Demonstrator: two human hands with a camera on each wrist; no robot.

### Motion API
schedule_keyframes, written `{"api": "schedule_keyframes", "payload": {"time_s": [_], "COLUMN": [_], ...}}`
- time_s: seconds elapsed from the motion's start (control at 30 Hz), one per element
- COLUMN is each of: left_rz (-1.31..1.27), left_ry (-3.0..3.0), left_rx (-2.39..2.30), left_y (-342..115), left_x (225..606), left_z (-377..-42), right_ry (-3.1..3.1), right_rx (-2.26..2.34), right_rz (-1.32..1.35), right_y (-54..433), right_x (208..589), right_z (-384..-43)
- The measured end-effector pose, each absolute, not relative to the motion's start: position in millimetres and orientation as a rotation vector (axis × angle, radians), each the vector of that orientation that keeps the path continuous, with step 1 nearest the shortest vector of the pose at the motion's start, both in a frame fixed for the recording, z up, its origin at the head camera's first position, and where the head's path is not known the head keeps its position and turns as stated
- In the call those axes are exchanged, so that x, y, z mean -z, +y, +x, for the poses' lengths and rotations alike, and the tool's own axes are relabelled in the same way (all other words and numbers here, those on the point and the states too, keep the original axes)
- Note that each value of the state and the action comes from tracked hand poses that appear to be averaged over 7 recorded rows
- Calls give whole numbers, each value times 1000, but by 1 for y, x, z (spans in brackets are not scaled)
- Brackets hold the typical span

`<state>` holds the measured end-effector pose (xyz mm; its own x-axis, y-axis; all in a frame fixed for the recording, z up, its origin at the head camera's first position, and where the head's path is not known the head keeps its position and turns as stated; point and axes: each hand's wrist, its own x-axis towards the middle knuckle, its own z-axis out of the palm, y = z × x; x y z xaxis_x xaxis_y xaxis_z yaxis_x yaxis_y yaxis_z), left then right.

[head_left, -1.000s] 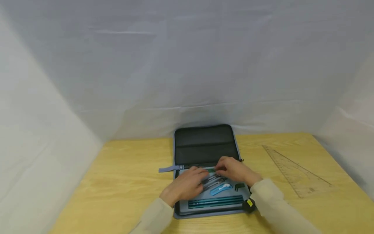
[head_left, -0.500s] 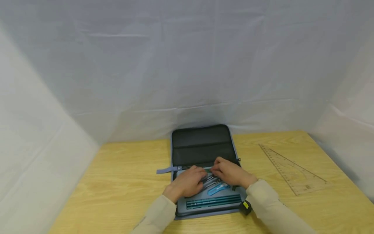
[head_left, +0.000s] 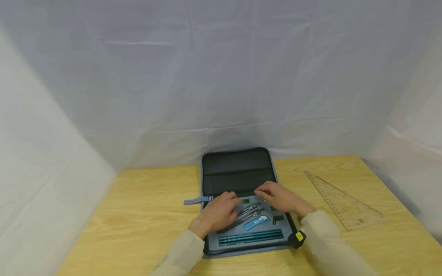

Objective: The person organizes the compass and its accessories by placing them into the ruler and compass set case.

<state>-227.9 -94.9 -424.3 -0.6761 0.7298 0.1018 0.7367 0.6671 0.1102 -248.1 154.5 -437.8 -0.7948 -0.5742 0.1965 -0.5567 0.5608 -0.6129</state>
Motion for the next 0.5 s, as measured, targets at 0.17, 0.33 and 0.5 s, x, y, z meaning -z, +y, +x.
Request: {"api": "schedule_keyframes", "payload": {"time_s": [0.17, 0.33, 0.5], "left_rz": [-1267, -1291, -1349], "left_ry": [-2789, -2783, -2774], "left_rx": [231, 233, 256], "left_y": [-92, -88, -80], "left_x": [423, 426, 426], "left_z": [-230, -231, -232], "right_ry": [2795, 2871, 2919], "right_rx": [1086, 1077, 1078], "right_rz": [-908, -824, -687], "right_y": [179, 202, 217], "right_x": [439, 446, 451], "right_z": [-244, -234, -222]}}
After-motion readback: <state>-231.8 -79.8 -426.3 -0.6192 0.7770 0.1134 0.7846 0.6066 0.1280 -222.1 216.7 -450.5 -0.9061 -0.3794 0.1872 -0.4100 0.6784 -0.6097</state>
